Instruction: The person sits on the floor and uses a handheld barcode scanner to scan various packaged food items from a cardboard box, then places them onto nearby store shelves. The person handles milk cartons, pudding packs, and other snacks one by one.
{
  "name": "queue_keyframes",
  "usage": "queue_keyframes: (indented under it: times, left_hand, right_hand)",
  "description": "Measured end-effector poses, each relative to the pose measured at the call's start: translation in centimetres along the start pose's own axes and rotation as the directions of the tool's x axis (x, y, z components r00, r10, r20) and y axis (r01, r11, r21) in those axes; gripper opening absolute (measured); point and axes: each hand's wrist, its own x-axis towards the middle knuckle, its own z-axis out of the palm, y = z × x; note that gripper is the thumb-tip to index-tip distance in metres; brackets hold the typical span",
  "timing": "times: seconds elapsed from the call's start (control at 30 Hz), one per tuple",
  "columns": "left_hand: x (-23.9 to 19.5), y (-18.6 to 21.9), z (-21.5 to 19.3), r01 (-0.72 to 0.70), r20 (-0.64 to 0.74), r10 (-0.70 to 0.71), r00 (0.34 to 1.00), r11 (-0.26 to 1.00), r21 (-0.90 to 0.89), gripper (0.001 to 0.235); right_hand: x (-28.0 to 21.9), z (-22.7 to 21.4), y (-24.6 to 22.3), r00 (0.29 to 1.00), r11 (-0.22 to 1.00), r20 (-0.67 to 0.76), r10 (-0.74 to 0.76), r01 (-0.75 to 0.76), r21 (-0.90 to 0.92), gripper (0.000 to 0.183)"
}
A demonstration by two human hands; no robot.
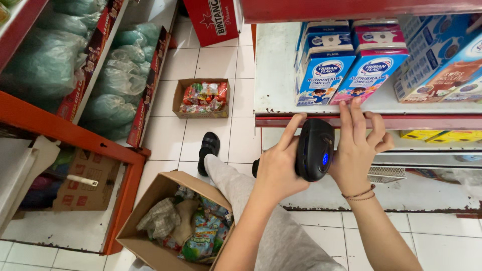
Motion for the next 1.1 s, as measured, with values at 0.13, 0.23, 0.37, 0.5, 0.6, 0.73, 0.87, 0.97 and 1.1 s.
queue_keyframes:
  times: [0.13, 0.23, 0.37, 0.5, 0.6, 0.73, 0.87, 0.97, 1.1]
  left_hand:
    - [0.4, 0.3, -0.8, 0.007, 0.026, -0.005, 1.0, 0.997, -0.078, 0.053]
    - [-0.9, -0.5, -1.1, -0.012, -0.019, 0.008, 1.0, 0.981, -0.196, 0.06]
    - [-7.4, -3.7, 0.6, 0.049, -0.119, -0.089, 0.989, 0.952, -0.302, 0.066]
    - [-18.5, -9.7, 3.3, 0.188, -0.262, -0.312, 0.913, 0.893, -0.409, 0.091]
    - [-28.1, -13.9, 4.6, 0.458, -0.429, -0.551, 0.715, 0.834, -0.307, 0.092]
    - [-38.0, -17.9, 3.4, 0.66, -0.432, -0.849, 0.305, 0.516, -0.546, 0.048]
    - [-42.5, -20.2, 0.3, 0.572, -0.354, -0.935, -0.017, 0.282, -0.77, 0.014]
    - [-43.6, -22.1, -2.3, 0.405, -0.345, -0.925, -0.162, 0.256, -0.877, 0.009]
    - [-44.4, -24.3, -5.0, 0.401, -0.293, -0.926, -0.237, 0.182, -0.898, 0.008]
  right_hand:
    - [0.3, -0.7, -0.5, 1.0, 0.98, -0.005, 0.029, -0.027, 0.198, 0.07]
    - [0.2, -1.6, -0.6, 0.999, 0.939, -0.005, 0.052, -0.047, 0.341, 0.067]
    - [-2.2, -2.4, -2.4, 0.996, 0.885, -0.036, 0.079, -0.053, 0.463, 0.061]
    - [-6.7, -1.3, -6.7, 0.992, 0.767, 0.122, -0.019, -0.064, 0.638, 0.06]
    - [-10.3, 0.4, -10.7, 0.919, 0.696, 0.331, -0.212, -0.095, 0.712, 0.061]
    - [-14.7, 3.8, -16.2, 0.734, 0.677, 0.505, -0.454, -0.084, 0.731, 0.056]
    - [-19.1, 9.2, -21.8, 0.546, 0.627, 0.551, -0.631, -0.06, 0.777, 0.053]
    - [-24.0, 14.9, -26.0, 0.416, 0.715, 0.68, -0.604, -0.094, 0.693, 0.048]
    - [-31.4, 25.8, -29.6, 0.21, 0.791, 0.776, -0.595, 0.325, 0.518, 0.048]
